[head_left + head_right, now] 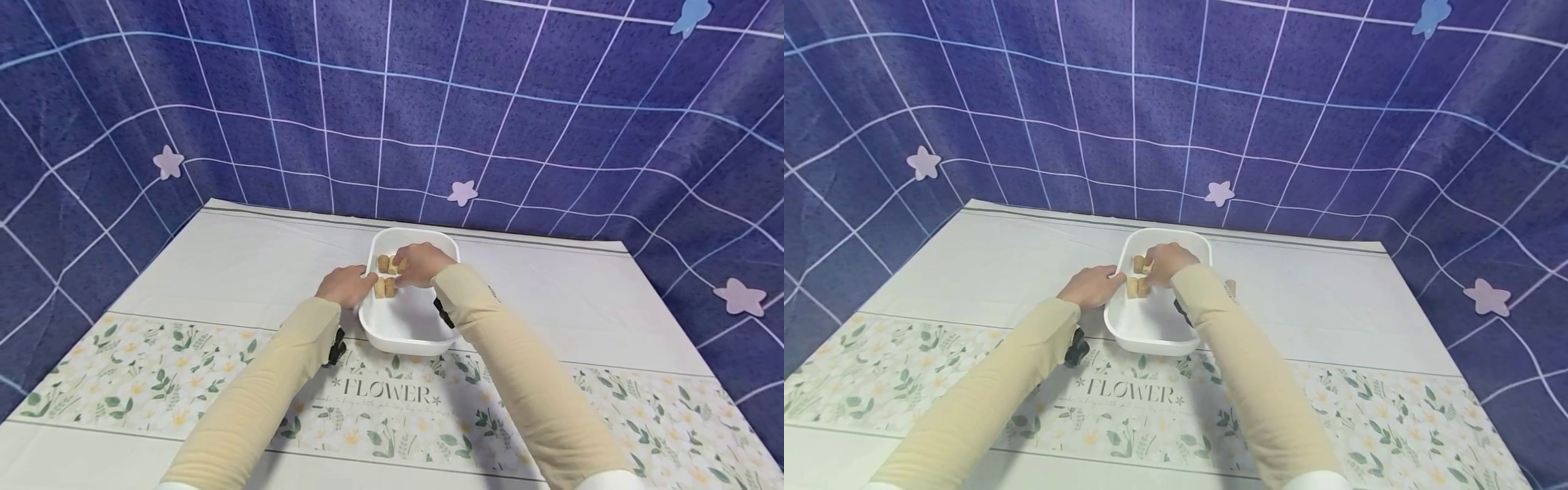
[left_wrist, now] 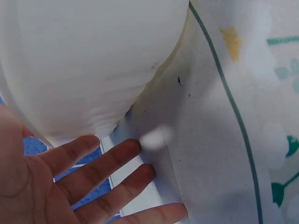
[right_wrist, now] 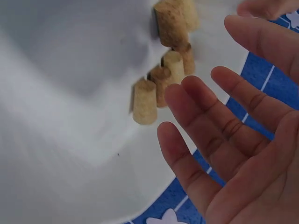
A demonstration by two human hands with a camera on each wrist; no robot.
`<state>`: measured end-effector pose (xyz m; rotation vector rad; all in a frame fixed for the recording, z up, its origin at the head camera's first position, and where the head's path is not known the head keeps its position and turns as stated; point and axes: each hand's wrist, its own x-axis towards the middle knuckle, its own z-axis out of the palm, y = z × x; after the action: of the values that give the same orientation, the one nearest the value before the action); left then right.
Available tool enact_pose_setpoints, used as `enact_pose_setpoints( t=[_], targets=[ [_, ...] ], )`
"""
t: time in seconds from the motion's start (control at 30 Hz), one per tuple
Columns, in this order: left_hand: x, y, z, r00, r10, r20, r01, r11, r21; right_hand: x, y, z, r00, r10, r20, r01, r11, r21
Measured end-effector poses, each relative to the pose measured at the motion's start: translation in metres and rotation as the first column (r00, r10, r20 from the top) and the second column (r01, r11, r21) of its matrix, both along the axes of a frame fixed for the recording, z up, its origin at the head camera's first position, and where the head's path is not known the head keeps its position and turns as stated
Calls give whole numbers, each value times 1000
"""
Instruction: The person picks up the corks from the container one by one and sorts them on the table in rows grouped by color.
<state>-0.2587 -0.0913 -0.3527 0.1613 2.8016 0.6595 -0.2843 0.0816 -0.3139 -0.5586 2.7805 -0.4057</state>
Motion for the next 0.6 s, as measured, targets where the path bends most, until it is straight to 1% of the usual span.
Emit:
enact_pose_setpoints(
  t=[0.1,0.23,0.43,0.6],
  targets=[
    [1,-1,0,1000,-4,-4,4,1000,-7,0,-6,-5,1000,-20,14,20,1000,6],
    [1,0,-1,1000,-11,-21,11,1000,-6,-5,-9,-15,999,-34,28,33,999,12],
    [2,0,-1,999,-8,-33,8,1000,-1,-13,-8,-30,1000,-16,23,15,999,44],
    [2,0,0,1000,-2,-31,2,1000,1,-15,-9,-37,999,-27,44,25,998,52]
  ],
)
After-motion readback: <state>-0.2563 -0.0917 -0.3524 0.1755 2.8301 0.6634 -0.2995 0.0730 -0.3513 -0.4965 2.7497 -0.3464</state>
